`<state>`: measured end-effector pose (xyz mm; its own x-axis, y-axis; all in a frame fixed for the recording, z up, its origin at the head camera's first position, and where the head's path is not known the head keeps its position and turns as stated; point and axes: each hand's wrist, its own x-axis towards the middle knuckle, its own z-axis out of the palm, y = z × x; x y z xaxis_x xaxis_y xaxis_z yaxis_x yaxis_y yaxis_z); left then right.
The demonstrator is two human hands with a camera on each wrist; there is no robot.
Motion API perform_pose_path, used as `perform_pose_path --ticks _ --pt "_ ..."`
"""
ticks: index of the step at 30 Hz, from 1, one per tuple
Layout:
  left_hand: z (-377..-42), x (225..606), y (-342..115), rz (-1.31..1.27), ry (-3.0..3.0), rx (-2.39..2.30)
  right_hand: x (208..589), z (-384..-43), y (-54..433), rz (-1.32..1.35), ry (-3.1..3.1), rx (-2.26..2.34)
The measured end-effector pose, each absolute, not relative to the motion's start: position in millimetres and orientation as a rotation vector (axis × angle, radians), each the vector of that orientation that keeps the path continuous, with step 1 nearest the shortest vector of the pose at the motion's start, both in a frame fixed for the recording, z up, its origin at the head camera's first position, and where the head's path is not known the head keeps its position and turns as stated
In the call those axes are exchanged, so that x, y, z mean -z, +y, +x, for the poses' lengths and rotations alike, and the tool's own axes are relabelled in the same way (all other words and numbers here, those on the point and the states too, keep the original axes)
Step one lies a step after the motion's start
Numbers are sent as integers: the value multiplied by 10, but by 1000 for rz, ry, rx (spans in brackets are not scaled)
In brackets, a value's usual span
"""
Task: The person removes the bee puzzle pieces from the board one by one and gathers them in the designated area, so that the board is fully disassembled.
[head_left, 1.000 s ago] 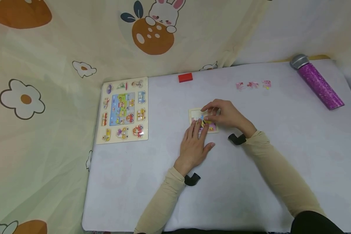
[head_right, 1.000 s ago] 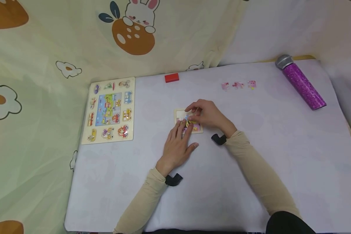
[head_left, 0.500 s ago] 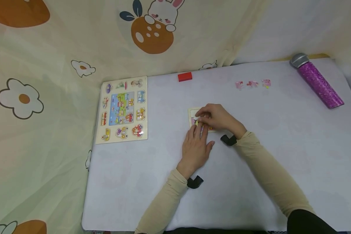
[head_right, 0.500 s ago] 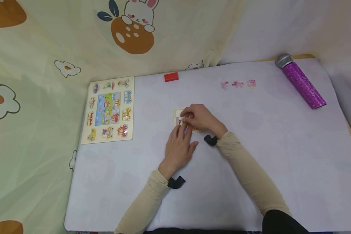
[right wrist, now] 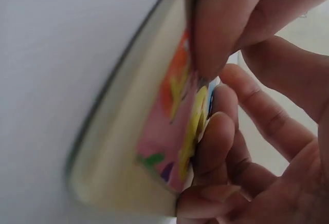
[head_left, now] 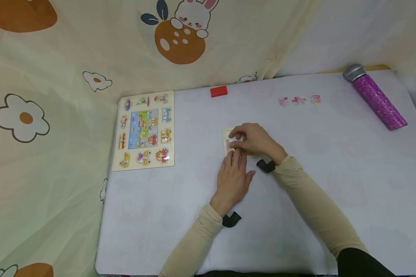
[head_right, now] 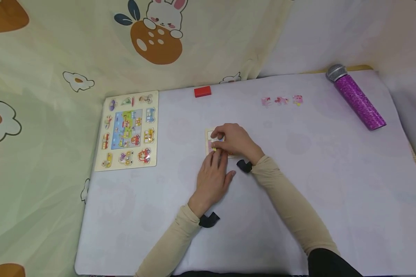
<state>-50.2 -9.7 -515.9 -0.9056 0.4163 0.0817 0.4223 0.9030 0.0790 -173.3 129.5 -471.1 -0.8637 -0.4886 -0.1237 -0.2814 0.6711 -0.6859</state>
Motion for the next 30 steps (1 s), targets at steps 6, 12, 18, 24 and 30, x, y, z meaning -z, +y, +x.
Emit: perform_pose_path --ticks 6,12,18,24,30 --pt "-494 5159 -92 -674 -3000 100 4674 -1739 1237 -587 2595 914" --pt "-488 5169 -91 -677 -2990 108 4677 -1752 1195 -589 2614 869" --pt "-480 5184 -93 -677 -2976 94 4663 -1760 1158 -542 2609 876" --pt "-483 5188 -100 -674 -2984 102 4664 -1752 1146 -511 2606 892" --pt "-491 5173 -105 -671 -2973 104 4665 -1767 1139 -543 2599 886"
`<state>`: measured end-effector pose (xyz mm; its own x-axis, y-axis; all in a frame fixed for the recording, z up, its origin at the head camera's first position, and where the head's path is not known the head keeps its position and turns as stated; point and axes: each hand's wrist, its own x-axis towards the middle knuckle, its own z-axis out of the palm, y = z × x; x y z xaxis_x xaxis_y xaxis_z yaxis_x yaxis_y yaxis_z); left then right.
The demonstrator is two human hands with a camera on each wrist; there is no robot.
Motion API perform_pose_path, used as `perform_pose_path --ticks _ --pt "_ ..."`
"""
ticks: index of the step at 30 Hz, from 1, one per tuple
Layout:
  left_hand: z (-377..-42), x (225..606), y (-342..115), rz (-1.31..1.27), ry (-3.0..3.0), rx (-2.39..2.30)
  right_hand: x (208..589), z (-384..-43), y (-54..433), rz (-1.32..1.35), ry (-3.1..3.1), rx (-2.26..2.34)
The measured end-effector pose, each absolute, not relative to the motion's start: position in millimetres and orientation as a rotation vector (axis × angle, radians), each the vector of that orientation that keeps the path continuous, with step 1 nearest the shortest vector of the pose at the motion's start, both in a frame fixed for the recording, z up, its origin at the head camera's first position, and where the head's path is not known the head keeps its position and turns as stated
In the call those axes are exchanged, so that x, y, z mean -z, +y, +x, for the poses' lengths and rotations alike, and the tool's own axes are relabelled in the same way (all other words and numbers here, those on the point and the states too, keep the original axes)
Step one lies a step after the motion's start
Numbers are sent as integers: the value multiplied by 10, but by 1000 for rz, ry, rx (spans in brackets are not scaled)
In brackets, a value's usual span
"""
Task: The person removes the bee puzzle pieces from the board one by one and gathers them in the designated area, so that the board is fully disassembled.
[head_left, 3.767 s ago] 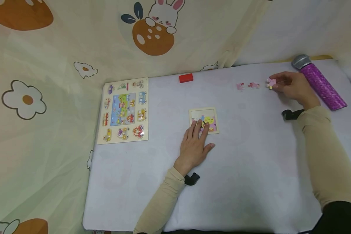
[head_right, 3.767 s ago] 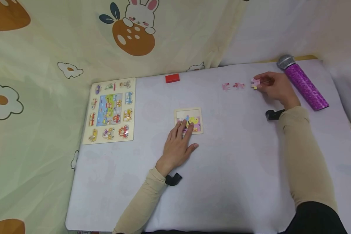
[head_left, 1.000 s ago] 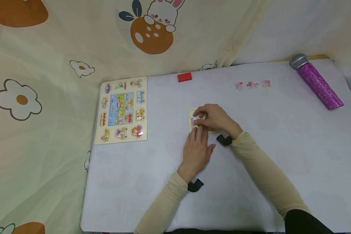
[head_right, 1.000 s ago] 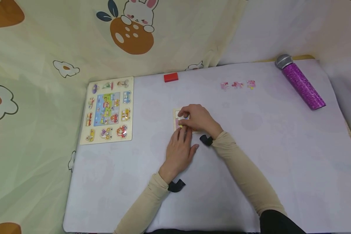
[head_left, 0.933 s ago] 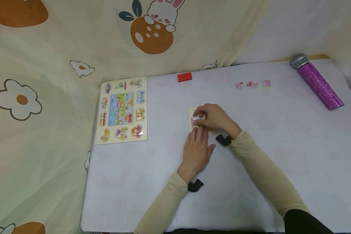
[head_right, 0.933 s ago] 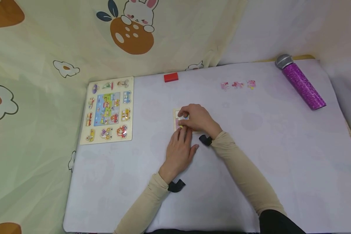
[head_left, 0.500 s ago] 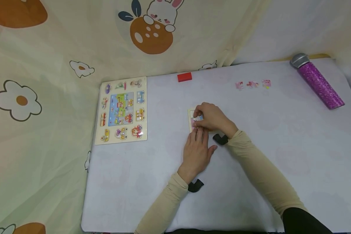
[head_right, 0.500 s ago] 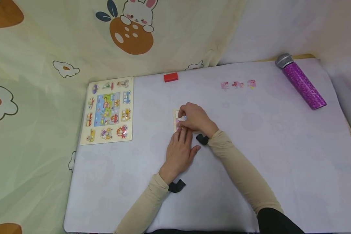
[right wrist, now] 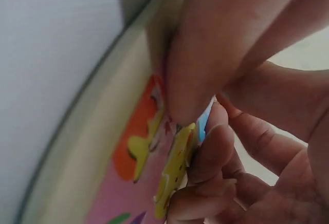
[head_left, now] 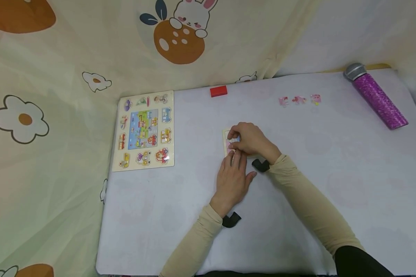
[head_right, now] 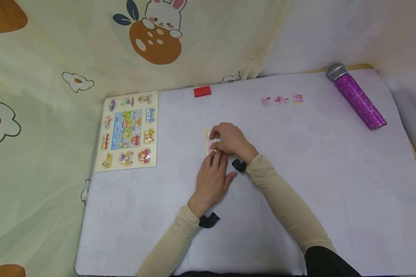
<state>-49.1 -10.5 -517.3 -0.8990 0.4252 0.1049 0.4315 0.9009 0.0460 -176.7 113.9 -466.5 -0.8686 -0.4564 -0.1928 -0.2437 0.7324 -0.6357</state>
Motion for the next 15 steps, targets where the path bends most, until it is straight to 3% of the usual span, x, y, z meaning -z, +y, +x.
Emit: perform_pose_path --ticks 15 --pt "-498 5174 -119 -675 -2977 136 4769 -1750 1192 -563 2513 1151"
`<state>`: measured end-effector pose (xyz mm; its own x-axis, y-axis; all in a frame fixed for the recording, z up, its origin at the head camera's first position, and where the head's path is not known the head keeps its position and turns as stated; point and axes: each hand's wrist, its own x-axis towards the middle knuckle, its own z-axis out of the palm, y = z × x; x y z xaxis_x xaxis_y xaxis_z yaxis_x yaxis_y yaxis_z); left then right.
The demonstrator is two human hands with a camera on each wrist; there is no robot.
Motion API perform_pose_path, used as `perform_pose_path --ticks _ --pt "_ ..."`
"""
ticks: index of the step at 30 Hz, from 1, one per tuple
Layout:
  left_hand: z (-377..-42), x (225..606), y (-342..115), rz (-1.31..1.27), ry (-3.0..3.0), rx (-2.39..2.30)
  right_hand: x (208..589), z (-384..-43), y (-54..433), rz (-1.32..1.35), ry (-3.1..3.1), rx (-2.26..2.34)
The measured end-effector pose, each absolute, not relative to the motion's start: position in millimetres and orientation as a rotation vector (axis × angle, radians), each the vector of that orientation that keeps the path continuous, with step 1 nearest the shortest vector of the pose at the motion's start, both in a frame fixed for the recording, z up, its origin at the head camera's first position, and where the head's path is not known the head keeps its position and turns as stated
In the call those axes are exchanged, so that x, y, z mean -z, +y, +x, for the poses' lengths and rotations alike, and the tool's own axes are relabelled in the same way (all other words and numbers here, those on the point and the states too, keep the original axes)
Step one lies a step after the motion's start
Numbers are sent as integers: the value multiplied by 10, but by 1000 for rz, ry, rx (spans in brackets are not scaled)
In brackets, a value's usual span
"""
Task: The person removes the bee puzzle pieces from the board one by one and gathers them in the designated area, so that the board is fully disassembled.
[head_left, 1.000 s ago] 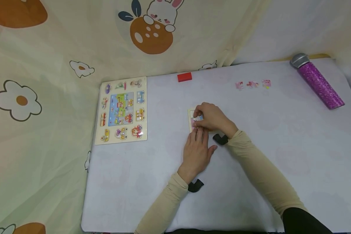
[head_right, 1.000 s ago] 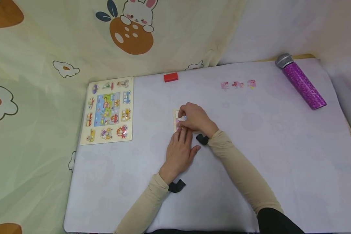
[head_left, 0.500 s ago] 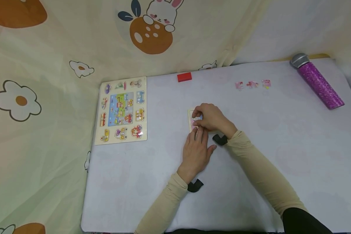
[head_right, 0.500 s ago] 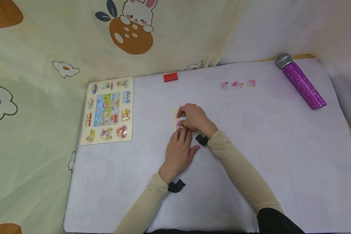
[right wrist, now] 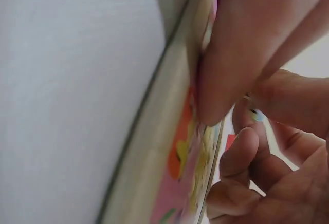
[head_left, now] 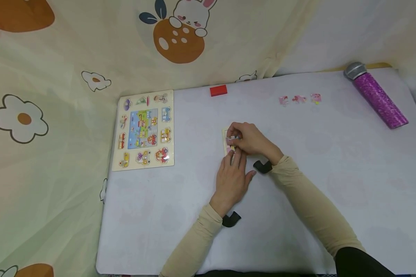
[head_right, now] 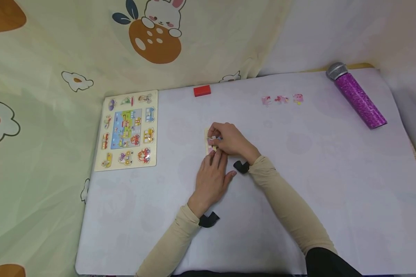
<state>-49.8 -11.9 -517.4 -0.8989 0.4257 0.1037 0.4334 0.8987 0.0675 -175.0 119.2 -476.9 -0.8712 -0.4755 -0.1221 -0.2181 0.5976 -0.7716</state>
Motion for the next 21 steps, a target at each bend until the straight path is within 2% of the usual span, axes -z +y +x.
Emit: perform_pose_path --ticks 7,21 --pt "-512 5158 -110 -671 -3004 146 4716 -1776 1362 -521 2524 1329" --pt "-503 5135 -96 -664 -3067 171 4734 -1819 1999 -164 2761 1641"
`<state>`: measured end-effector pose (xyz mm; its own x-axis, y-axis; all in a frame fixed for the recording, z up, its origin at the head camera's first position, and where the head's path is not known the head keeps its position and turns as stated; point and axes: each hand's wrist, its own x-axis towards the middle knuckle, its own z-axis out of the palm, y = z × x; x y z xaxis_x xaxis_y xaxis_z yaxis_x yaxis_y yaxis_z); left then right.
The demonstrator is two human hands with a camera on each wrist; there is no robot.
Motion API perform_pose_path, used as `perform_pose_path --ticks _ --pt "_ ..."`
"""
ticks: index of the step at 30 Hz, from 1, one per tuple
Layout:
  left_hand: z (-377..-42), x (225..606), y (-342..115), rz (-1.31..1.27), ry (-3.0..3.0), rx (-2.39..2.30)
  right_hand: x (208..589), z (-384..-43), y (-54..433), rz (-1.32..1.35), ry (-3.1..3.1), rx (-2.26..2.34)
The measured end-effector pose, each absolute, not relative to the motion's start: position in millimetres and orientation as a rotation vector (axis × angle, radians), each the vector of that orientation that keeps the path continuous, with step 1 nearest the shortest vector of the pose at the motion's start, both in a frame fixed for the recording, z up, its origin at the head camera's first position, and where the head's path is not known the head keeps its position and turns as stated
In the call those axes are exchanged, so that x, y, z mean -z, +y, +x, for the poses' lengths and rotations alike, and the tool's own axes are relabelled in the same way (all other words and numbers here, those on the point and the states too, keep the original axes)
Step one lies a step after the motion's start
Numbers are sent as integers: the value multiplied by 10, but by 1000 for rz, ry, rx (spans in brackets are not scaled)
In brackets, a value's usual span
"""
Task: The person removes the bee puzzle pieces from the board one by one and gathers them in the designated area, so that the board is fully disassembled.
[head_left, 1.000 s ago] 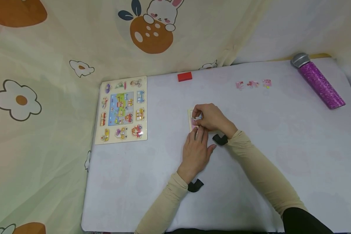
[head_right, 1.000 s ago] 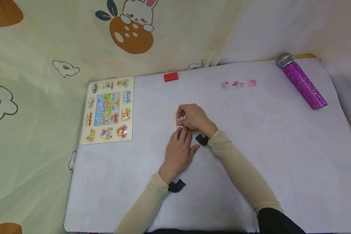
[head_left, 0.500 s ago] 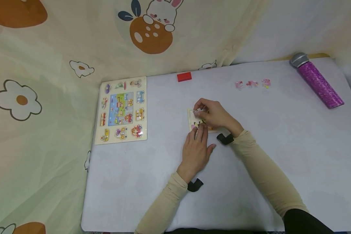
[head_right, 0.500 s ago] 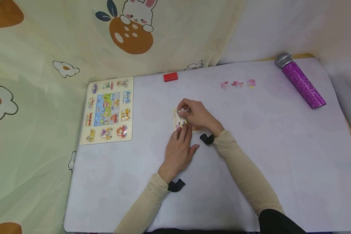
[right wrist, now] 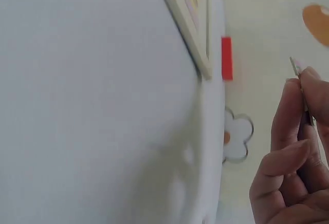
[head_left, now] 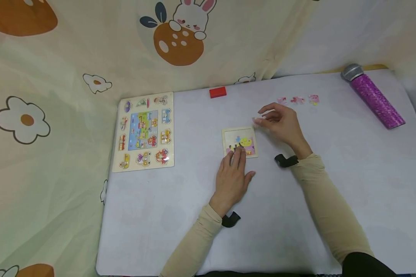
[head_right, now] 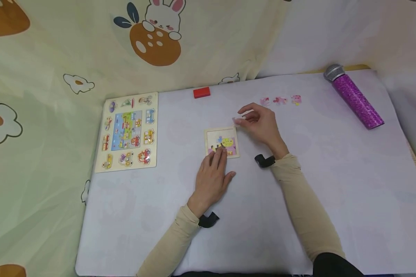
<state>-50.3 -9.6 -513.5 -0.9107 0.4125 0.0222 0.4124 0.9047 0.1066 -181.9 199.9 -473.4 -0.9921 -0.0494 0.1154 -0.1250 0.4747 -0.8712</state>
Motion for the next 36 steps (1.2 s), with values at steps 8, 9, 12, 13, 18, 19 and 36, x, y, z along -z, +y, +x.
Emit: perform_pose_path --ticks 8,9,12,13,18,19,36 --pt "-487 5148 -103 665 3076 -177 4713 -1867 2378 -23 -2627 -1696" --pt "-486 5149 -104 665 3075 -177 4704 -1871 2418 -34 -2628 -1708" --pt "-485 5151 -103 662 3072 -182 4690 -1885 2531 -38 -2634 -1707" --pt "-485 5152 -103 661 3071 -183 4688 -1889 2566 -42 -2637 -1702" --pt "-489 5157 -103 662 3067 -199 4690 -1919 2724 -19 -2659 -1658" --pt "-490 5157 -103 661 3065 -199 4693 -1930 2756 -3 -2676 -1630" --pt "-496 5162 -100 666 3069 -185 4826 -2062 3027 -15 -2916 -1237"
